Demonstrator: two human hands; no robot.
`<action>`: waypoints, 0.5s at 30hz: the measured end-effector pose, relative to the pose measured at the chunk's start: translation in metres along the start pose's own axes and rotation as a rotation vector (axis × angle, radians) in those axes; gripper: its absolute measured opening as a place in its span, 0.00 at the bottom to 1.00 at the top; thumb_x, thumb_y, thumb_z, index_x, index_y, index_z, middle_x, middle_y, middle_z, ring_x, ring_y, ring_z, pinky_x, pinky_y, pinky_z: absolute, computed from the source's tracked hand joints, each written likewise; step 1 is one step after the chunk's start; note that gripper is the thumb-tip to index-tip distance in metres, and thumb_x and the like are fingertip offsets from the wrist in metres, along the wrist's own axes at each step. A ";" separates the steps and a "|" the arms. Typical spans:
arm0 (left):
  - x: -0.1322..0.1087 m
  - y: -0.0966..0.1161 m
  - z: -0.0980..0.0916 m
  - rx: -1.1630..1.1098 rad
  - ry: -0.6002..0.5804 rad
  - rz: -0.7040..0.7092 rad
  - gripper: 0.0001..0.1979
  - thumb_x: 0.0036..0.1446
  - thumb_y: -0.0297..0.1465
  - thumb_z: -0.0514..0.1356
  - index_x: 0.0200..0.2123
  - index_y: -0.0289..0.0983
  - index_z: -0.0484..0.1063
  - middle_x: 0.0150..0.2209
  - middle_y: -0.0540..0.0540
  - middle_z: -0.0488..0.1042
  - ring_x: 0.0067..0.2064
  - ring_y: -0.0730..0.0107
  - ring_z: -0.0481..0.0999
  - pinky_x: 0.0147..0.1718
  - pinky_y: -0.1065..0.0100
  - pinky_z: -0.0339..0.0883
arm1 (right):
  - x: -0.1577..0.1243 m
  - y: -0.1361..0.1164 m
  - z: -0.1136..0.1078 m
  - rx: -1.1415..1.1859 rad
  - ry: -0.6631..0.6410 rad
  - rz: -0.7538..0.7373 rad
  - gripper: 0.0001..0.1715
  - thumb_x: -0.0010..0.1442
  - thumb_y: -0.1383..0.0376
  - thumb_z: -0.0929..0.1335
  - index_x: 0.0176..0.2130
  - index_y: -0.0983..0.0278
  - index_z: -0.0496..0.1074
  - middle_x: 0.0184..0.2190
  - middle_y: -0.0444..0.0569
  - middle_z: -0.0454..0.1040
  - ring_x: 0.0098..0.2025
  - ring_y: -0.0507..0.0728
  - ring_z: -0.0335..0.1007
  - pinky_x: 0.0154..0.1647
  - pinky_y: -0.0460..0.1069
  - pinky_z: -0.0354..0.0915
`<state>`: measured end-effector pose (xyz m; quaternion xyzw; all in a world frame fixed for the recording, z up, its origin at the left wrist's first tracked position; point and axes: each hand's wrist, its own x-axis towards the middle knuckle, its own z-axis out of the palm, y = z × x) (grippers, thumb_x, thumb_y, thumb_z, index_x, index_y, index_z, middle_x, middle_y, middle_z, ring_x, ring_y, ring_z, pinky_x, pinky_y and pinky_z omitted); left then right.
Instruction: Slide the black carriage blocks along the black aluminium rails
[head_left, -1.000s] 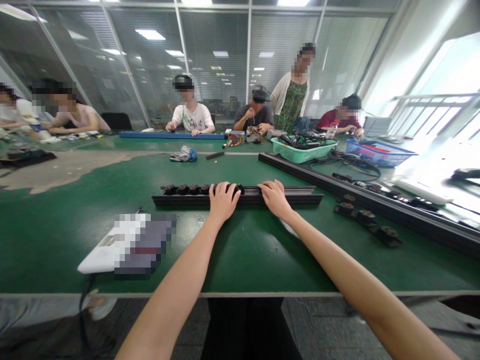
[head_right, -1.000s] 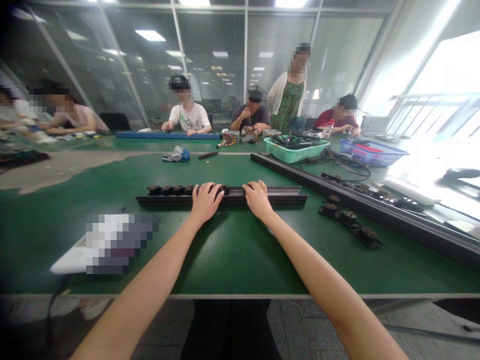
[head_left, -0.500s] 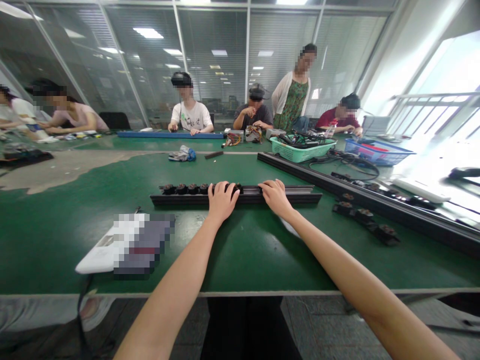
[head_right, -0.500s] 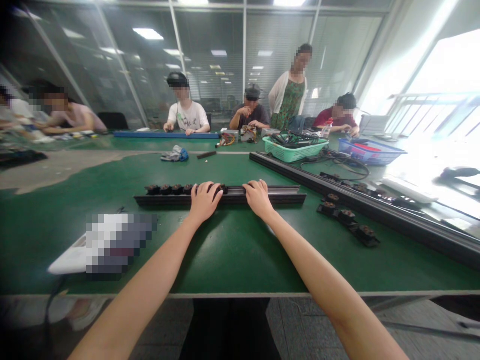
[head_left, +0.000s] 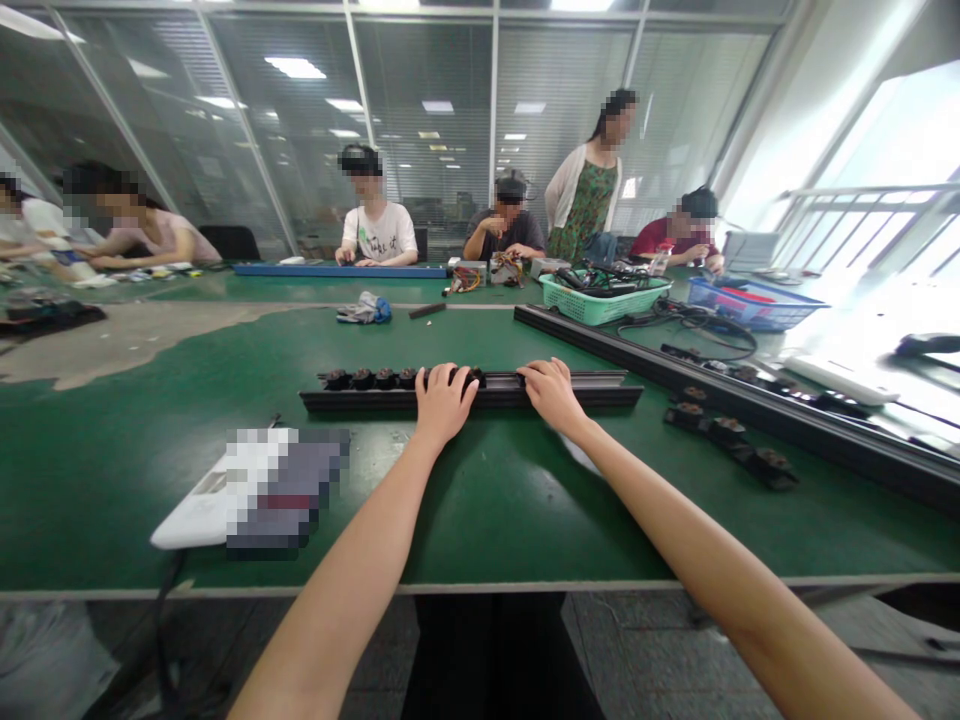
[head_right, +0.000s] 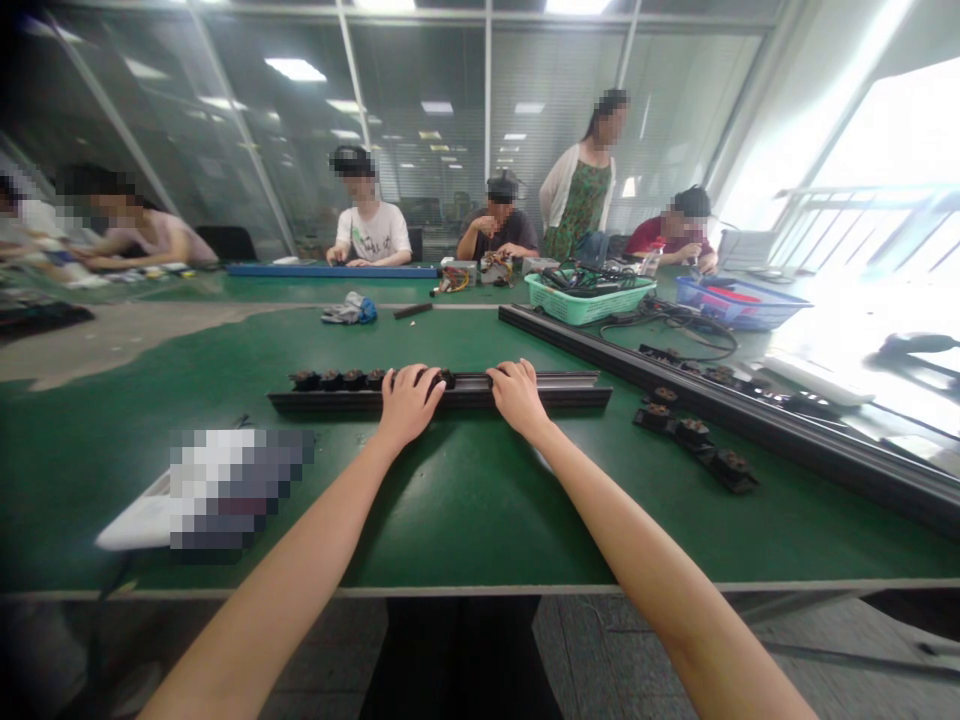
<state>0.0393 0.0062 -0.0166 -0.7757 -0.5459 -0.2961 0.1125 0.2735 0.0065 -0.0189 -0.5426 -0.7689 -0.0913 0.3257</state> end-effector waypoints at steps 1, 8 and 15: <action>0.000 0.000 0.000 0.005 -0.002 -0.001 0.23 0.74 0.43 0.47 0.61 0.44 0.73 0.62 0.39 0.72 0.66 0.52 0.66 0.72 0.44 0.45 | 0.000 0.000 0.000 0.001 -0.003 0.000 0.25 0.68 0.70 0.59 0.55 0.60 0.79 0.53 0.57 0.77 0.56 0.63 0.70 0.72 0.65 0.49; 0.000 0.000 0.000 0.007 0.001 0.000 0.23 0.74 0.43 0.47 0.61 0.43 0.73 0.62 0.39 0.72 0.66 0.52 0.66 0.72 0.44 0.45 | 0.000 0.002 0.000 -0.011 -0.006 -0.002 0.25 0.68 0.70 0.60 0.55 0.60 0.79 0.53 0.57 0.77 0.56 0.63 0.70 0.72 0.65 0.49; 0.000 0.001 -0.002 0.012 -0.007 -0.002 0.23 0.74 0.42 0.47 0.60 0.42 0.74 0.62 0.38 0.72 0.66 0.52 0.66 0.72 0.43 0.45 | -0.001 0.005 0.001 -0.031 0.015 -0.002 0.23 0.68 0.70 0.60 0.53 0.62 0.80 0.52 0.56 0.78 0.56 0.62 0.71 0.72 0.63 0.50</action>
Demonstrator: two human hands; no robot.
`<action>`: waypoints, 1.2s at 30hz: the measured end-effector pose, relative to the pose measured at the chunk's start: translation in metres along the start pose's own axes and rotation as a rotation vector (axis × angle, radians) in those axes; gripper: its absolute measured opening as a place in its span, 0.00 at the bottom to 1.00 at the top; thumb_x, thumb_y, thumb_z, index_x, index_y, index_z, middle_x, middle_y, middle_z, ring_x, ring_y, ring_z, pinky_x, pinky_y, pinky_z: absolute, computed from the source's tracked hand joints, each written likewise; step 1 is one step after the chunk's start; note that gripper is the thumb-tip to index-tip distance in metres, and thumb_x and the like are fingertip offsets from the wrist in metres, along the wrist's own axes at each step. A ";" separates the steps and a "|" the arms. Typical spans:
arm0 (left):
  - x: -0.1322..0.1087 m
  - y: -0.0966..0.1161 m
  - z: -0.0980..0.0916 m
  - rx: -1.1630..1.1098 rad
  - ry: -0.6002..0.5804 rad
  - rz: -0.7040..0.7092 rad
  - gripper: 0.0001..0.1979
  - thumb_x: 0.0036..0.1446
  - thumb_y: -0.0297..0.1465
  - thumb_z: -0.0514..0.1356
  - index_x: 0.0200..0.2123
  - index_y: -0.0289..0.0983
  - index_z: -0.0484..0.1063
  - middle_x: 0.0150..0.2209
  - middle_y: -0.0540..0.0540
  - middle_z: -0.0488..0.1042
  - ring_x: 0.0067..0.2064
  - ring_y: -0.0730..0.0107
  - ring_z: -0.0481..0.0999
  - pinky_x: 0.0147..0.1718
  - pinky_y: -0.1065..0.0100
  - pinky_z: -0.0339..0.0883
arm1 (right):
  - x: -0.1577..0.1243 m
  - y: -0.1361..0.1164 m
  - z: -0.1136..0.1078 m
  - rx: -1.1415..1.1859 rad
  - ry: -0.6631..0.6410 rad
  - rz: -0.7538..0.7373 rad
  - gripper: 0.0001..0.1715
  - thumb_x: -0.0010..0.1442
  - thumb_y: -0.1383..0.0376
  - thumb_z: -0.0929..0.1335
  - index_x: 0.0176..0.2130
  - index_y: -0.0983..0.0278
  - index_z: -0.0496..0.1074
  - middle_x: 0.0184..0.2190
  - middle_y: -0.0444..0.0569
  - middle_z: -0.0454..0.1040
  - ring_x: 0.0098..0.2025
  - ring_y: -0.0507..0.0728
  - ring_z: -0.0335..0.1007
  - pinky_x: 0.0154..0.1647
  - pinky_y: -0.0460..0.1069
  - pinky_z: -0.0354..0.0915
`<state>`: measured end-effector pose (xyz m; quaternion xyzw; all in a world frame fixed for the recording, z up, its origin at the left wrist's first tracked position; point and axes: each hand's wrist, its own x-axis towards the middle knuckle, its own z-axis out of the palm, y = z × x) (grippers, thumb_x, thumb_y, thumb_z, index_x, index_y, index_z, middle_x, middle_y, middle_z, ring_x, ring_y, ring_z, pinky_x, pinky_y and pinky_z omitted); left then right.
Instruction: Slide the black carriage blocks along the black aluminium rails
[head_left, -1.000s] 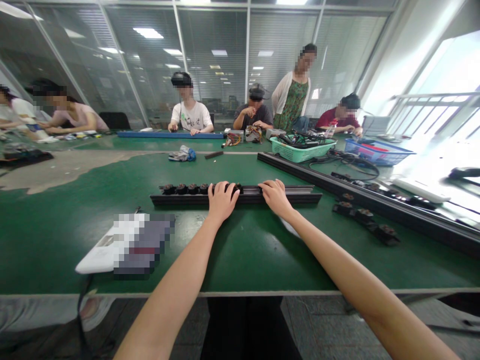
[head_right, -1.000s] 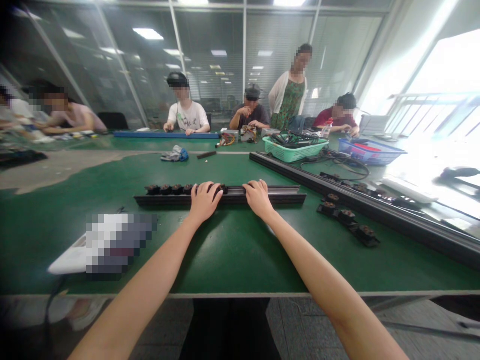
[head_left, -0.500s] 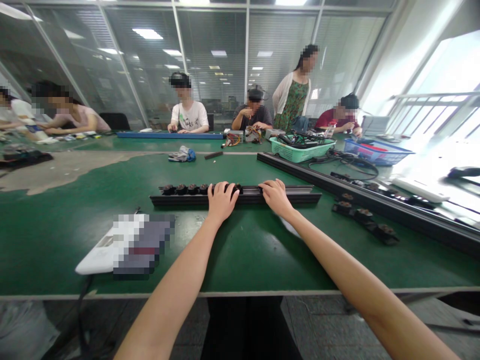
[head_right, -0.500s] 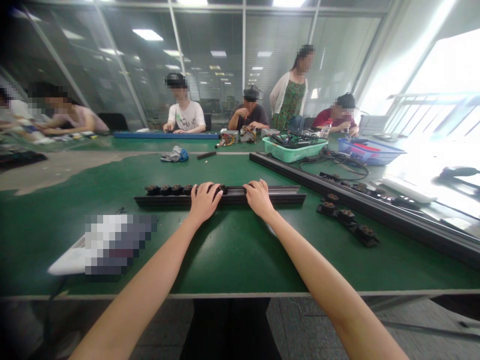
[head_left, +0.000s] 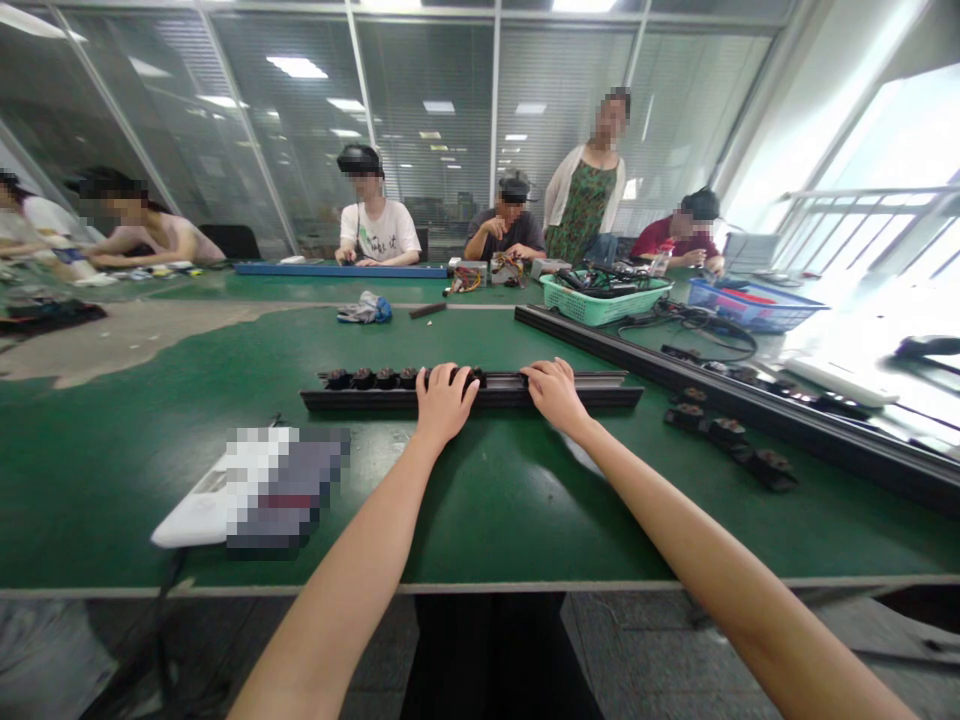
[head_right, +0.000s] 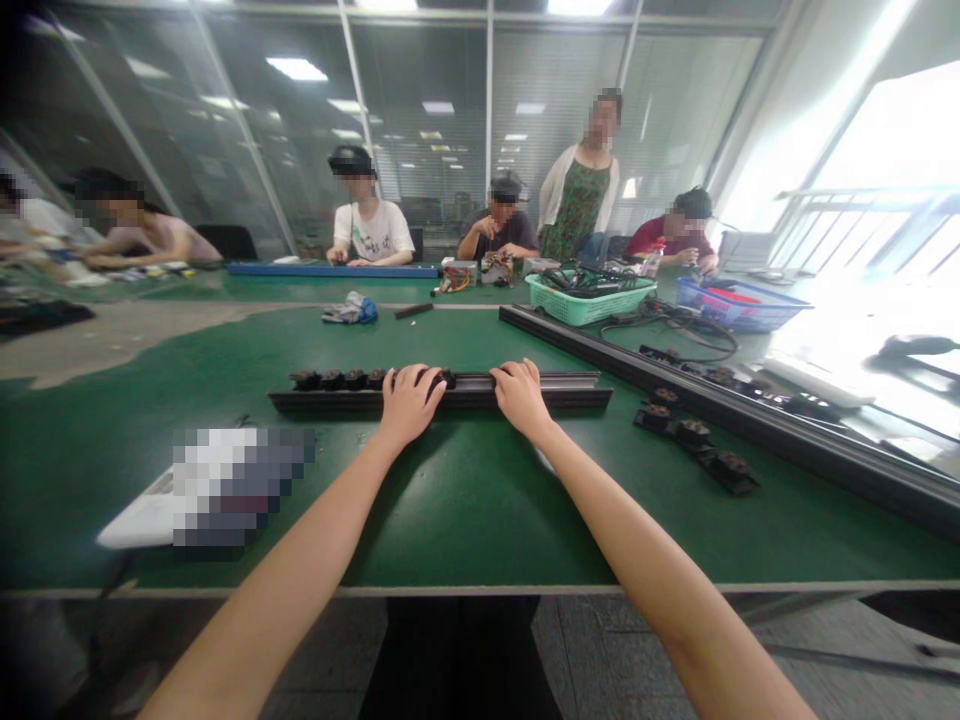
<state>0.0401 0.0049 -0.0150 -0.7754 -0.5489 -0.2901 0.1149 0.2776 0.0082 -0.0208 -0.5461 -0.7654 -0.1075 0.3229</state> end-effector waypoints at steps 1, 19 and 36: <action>0.000 0.000 0.000 0.005 0.001 0.001 0.23 0.74 0.42 0.47 0.60 0.42 0.74 0.62 0.38 0.72 0.66 0.52 0.67 0.71 0.43 0.45 | 0.000 0.000 0.000 -0.001 0.005 -0.002 0.23 0.68 0.70 0.60 0.53 0.61 0.80 0.51 0.56 0.78 0.55 0.62 0.71 0.72 0.64 0.50; 0.000 -0.002 0.003 0.004 0.016 0.009 0.22 0.74 0.43 0.47 0.60 0.43 0.74 0.62 0.39 0.72 0.66 0.51 0.66 0.71 0.43 0.45 | 0.000 0.001 -0.001 -0.021 0.003 0.001 0.23 0.68 0.70 0.60 0.52 0.63 0.80 0.51 0.56 0.78 0.55 0.62 0.71 0.72 0.62 0.49; 0.000 -0.002 0.003 -0.013 0.010 0.005 0.23 0.74 0.43 0.47 0.60 0.42 0.73 0.62 0.38 0.72 0.66 0.51 0.66 0.71 0.43 0.45 | -0.001 0.000 -0.005 -0.038 -0.021 0.016 0.24 0.67 0.70 0.60 0.53 0.62 0.80 0.52 0.57 0.78 0.56 0.62 0.71 0.72 0.63 0.49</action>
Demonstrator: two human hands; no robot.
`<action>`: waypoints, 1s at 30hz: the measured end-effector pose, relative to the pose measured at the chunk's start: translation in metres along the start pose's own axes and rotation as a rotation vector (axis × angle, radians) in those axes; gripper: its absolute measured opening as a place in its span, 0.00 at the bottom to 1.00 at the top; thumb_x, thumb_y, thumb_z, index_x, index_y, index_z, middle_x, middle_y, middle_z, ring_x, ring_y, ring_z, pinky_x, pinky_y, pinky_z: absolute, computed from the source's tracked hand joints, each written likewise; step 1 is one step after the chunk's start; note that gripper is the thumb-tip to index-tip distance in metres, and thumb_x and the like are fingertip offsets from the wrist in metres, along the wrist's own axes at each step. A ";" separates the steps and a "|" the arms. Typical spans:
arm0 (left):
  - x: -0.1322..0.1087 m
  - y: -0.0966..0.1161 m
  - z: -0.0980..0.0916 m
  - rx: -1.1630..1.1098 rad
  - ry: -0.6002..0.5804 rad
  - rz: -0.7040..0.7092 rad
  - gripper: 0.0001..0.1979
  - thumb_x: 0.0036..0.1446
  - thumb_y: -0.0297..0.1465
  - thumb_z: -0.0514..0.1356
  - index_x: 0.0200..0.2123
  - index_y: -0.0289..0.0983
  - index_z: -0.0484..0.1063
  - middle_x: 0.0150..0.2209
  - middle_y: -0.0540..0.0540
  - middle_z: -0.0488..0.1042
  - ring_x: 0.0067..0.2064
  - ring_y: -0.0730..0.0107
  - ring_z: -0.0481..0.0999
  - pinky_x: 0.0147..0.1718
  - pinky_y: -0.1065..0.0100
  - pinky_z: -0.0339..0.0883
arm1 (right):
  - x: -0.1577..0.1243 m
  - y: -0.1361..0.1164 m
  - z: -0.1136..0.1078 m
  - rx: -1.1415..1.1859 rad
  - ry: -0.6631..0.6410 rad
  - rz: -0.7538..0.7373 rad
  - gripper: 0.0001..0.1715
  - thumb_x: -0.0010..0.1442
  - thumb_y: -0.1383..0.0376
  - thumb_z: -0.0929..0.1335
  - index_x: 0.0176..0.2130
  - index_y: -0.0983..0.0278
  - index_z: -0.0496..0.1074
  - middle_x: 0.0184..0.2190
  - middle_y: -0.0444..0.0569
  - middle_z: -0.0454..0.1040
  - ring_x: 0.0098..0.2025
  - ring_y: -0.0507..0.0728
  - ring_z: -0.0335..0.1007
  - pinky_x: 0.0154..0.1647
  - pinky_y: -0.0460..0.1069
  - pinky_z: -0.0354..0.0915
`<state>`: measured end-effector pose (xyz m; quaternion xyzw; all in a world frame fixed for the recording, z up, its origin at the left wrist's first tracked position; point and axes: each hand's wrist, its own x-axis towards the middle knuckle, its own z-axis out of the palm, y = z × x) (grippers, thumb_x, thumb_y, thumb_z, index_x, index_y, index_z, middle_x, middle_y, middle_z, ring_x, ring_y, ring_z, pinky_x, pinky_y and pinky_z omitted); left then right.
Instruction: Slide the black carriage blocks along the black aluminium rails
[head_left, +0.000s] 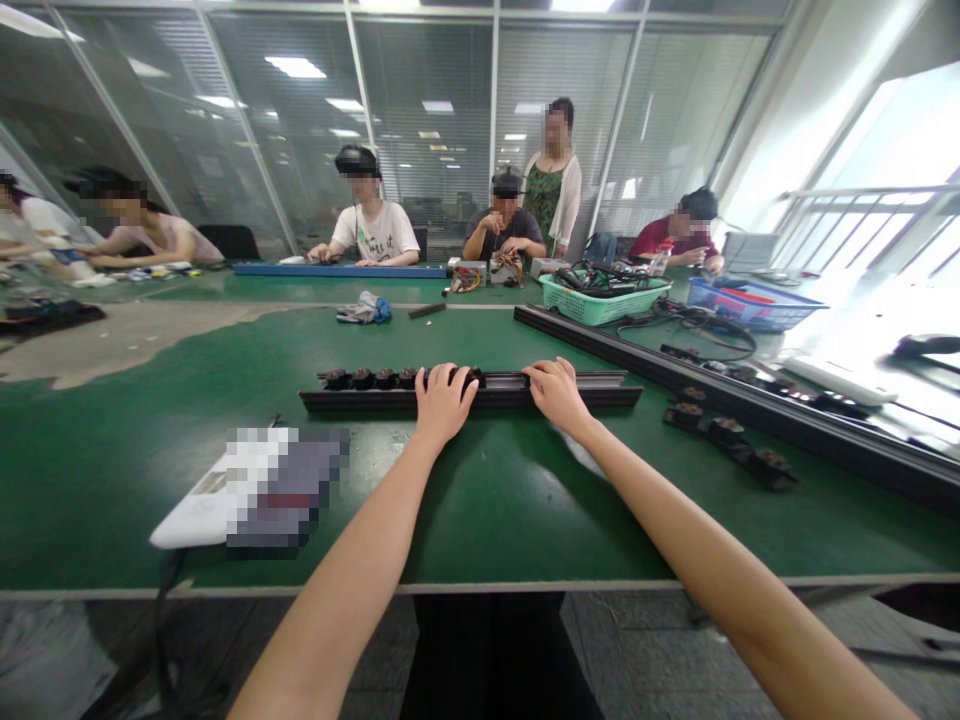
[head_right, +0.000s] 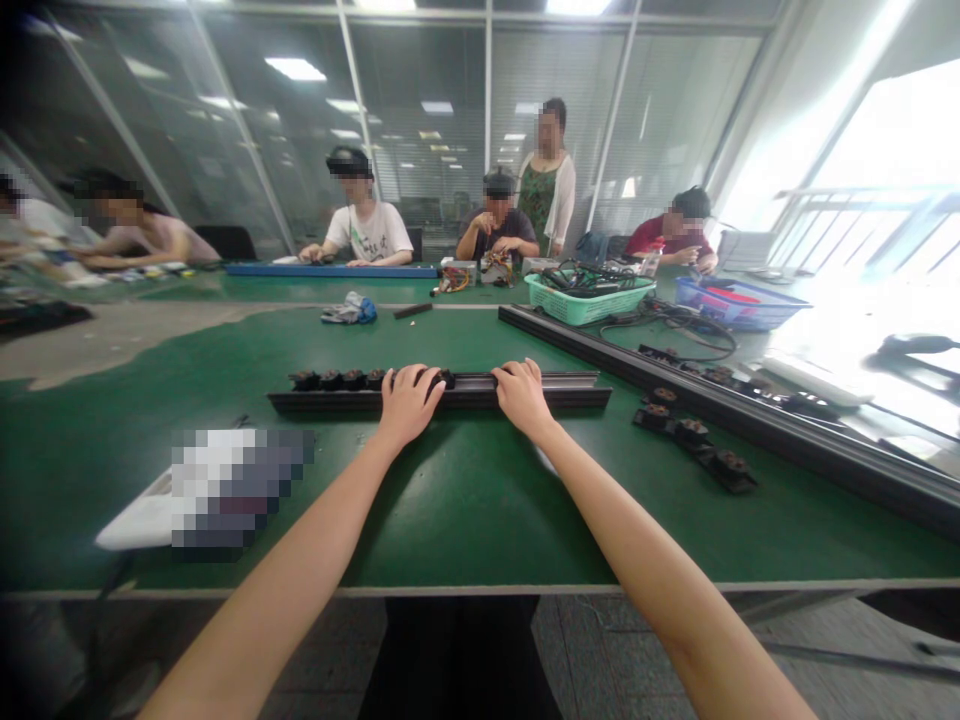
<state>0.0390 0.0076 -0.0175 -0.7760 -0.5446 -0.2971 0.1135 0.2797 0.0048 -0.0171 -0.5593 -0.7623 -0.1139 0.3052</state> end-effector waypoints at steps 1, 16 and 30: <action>0.000 0.000 0.000 0.003 0.000 0.001 0.23 0.74 0.43 0.47 0.60 0.42 0.73 0.62 0.39 0.72 0.66 0.52 0.66 0.71 0.43 0.45 | 0.000 0.000 0.000 0.000 -0.004 0.002 0.24 0.67 0.70 0.60 0.53 0.62 0.80 0.53 0.57 0.78 0.56 0.62 0.71 0.72 0.62 0.48; -0.001 0.001 -0.002 -0.005 -0.001 -0.006 0.23 0.74 0.43 0.47 0.60 0.44 0.73 0.62 0.39 0.72 0.66 0.52 0.66 0.72 0.44 0.45 | 0.000 0.003 -0.002 0.013 0.011 0.003 0.24 0.67 0.70 0.60 0.51 0.60 0.81 0.51 0.56 0.79 0.54 0.62 0.71 0.71 0.63 0.50; -0.001 0.000 -0.001 0.003 0.006 -0.001 0.23 0.74 0.43 0.47 0.60 0.43 0.73 0.62 0.39 0.72 0.66 0.52 0.66 0.72 0.44 0.44 | -0.001 0.007 -0.006 0.024 0.006 0.028 0.24 0.66 0.71 0.60 0.51 0.61 0.81 0.50 0.56 0.79 0.53 0.62 0.72 0.71 0.63 0.49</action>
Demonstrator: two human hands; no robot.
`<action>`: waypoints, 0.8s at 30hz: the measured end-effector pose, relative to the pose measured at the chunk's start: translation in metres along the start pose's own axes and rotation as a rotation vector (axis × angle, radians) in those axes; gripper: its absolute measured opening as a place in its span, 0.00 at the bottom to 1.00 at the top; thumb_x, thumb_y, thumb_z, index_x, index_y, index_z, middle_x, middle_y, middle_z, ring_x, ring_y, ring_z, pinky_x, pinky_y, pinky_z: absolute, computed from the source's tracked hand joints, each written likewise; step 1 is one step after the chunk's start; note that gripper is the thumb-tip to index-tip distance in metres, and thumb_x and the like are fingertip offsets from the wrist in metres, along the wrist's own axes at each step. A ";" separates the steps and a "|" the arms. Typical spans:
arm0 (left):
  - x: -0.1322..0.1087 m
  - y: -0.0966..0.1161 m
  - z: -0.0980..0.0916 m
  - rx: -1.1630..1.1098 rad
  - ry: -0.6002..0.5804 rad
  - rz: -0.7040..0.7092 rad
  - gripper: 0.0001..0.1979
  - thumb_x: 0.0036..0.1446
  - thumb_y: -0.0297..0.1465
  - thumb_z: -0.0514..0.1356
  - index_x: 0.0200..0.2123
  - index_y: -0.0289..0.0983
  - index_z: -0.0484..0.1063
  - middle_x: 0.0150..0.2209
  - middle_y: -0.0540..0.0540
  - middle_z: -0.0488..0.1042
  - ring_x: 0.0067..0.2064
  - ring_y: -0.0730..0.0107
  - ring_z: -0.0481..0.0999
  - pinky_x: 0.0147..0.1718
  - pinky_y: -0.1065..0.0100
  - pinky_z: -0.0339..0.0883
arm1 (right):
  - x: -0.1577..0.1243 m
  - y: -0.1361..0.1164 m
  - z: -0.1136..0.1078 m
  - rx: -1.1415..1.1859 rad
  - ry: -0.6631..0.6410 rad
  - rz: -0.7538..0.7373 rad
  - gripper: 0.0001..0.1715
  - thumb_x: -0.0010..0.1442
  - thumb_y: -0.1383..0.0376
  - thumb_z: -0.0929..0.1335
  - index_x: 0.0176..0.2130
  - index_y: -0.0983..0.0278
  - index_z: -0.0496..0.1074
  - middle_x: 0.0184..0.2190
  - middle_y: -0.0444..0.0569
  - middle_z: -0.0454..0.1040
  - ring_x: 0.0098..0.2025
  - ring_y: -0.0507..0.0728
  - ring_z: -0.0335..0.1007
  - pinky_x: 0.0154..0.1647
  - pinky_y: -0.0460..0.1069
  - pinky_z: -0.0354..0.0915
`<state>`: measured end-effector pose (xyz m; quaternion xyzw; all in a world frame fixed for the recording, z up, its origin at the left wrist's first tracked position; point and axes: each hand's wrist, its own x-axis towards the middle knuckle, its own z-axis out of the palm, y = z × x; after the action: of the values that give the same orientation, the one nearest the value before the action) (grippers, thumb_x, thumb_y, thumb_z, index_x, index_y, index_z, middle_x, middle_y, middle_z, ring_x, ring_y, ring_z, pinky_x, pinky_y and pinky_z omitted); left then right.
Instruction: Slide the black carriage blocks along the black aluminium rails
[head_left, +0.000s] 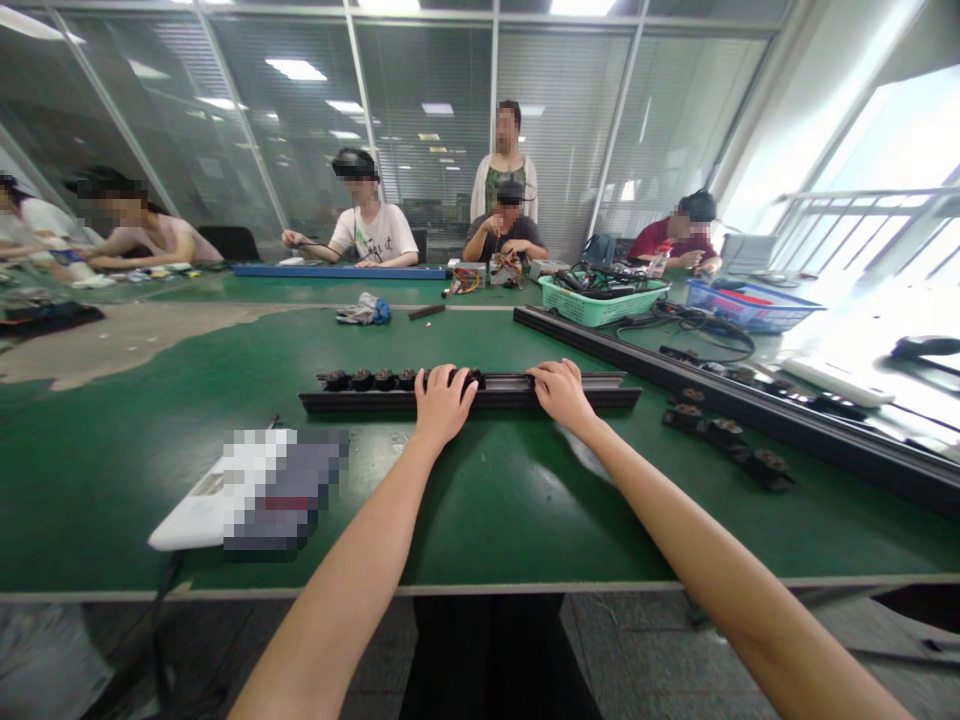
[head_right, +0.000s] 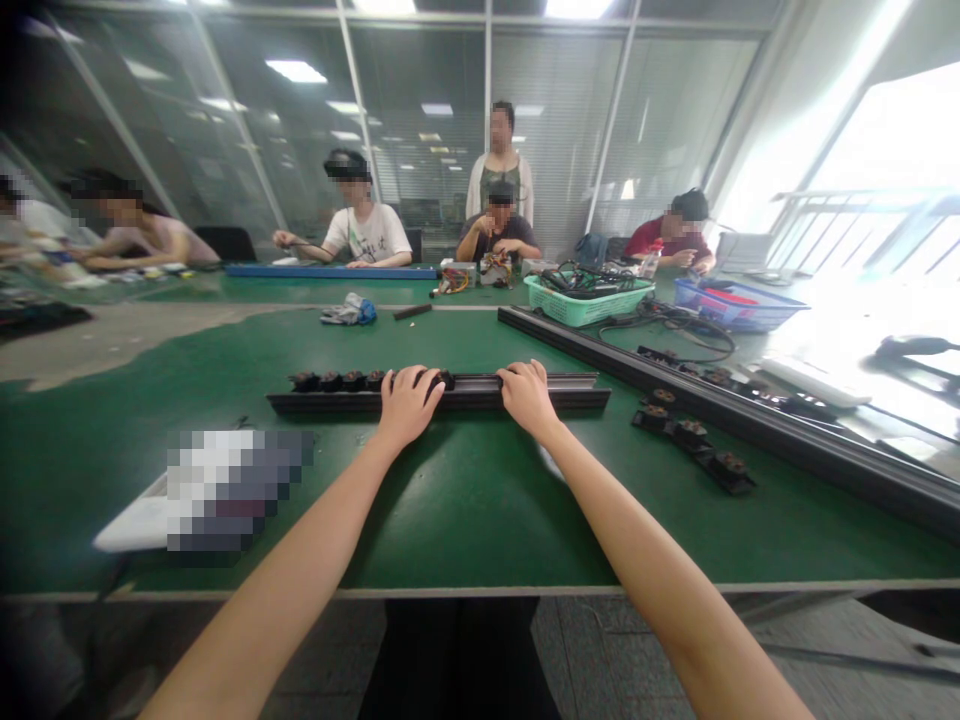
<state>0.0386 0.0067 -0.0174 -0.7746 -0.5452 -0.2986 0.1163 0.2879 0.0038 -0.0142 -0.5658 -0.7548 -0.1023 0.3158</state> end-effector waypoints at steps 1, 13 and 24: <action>0.000 0.000 0.000 -0.001 -0.001 -0.001 0.22 0.74 0.43 0.47 0.60 0.44 0.73 0.62 0.39 0.72 0.66 0.52 0.66 0.72 0.44 0.44 | 0.000 0.000 0.000 0.000 0.001 0.001 0.24 0.66 0.71 0.61 0.50 0.61 0.81 0.50 0.56 0.79 0.53 0.62 0.72 0.71 0.63 0.50; 0.000 0.001 -0.002 -0.017 -0.010 -0.005 0.23 0.74 0.42 0.47 0.60 0.43 0.74 0.62 0.38 0.72 0.66 0.52 0.66 0.72 0.43 0.44 | 0.000 0.004 -0.001 0.011 -0.006 0.012 0.24 0.65 0.70 0.61 0.50 0.61 0.81 0.50 0.56 0.79 0.53 0.63 0.72 0.71 0.64 0.49; 0.000 0.002 -0.003 -0.016 -0.014 -0.008 0.23 0.74 0.43 0.47 0.60 0.44 0.73 0.62 0.39 0.72 0.66 0.52 0.66 0.72 0.43 0.44 | 0.001 0.006 0.000 0.005 0.001 0.024 0.24 0.65 0.70 0.61 0.50 0.61 0.82 0.49 0.56 0.80 0.53 0.63 0.72 0.70 0.64 0.49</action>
<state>0.0394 0.0040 -0.0148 -0.7753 -0.5469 -0.2980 0.1051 0.2934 0.0067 -0.0151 -0.5740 -0.7479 -0.0967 0.3190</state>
